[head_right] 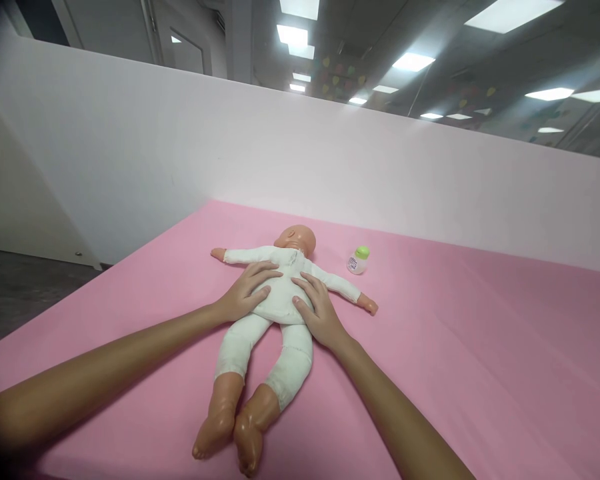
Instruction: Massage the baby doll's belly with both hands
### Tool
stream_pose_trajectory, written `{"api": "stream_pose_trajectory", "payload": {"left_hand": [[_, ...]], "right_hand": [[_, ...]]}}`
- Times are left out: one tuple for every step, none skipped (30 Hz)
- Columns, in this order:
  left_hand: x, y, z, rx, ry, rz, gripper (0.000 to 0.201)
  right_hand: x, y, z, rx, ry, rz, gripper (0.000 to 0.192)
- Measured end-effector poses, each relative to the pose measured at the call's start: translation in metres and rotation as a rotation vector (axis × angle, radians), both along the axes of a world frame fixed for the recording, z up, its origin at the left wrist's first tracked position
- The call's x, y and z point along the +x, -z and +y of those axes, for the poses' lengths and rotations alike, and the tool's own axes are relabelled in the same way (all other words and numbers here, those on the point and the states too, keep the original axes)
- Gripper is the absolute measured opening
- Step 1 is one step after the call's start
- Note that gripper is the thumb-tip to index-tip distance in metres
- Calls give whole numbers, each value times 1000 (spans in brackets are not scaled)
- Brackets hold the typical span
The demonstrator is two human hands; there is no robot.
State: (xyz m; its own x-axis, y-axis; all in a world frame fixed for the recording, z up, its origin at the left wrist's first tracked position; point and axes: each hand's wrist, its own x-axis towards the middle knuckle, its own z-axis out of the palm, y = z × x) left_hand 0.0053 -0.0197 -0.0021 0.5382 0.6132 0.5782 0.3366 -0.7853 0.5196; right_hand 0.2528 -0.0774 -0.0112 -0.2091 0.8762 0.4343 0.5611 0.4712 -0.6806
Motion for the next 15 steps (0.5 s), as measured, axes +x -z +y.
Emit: {"api": "stream_pose_trajectory", "payload": {"left_hand": [[0,0,0,-1,-1,2,37],[0,0,0,-1,-1,3,37],[1,-1,0,0,-2,4,37],[1,-1,0,0,-2,3,37],[1,-1,0,1,-2,2,37],[1,-1,-1,1,-2,1,37],[1,-1,-1,0,-2,1,37],[1,-1,0,0,-2,1,37],[1,-1,0,1,-2,1,37],[1,-1,0,3,-2,1,37],[1,-1,0,6,-1,2,37],[1,-1,1,10,0,3,37],[1,0,1,14,1,3,37],[1,0,1,17,1,4,37],[1,0,1,19,1,4,38]], "right_hand": [[0,0,0,2,-1,0,44],[0,0,0,4,-1,0,44],[0,0,0,4,-1,0,44],[0,0,-1,3,-1,0,44],[0,0,-1,2,-1,0,44],[0,0,-1,0,0,0,44],[0,0,-1,-3,0,-1,44],[0,-1,-1,-6,1,-2,44],[0,-1,-2,-9,0,-1,44],[0,-1,-1,-11,-1,-1,44],[0,-1,-1,-13,-2,0,44],[0,-1,-1,-13,-3,2,44],[0,-1,-1,-13,-4,4,43],[0,-1,-1,-13,-4,5,43],[0,-1,-1,-14,-4,6,43]]}}
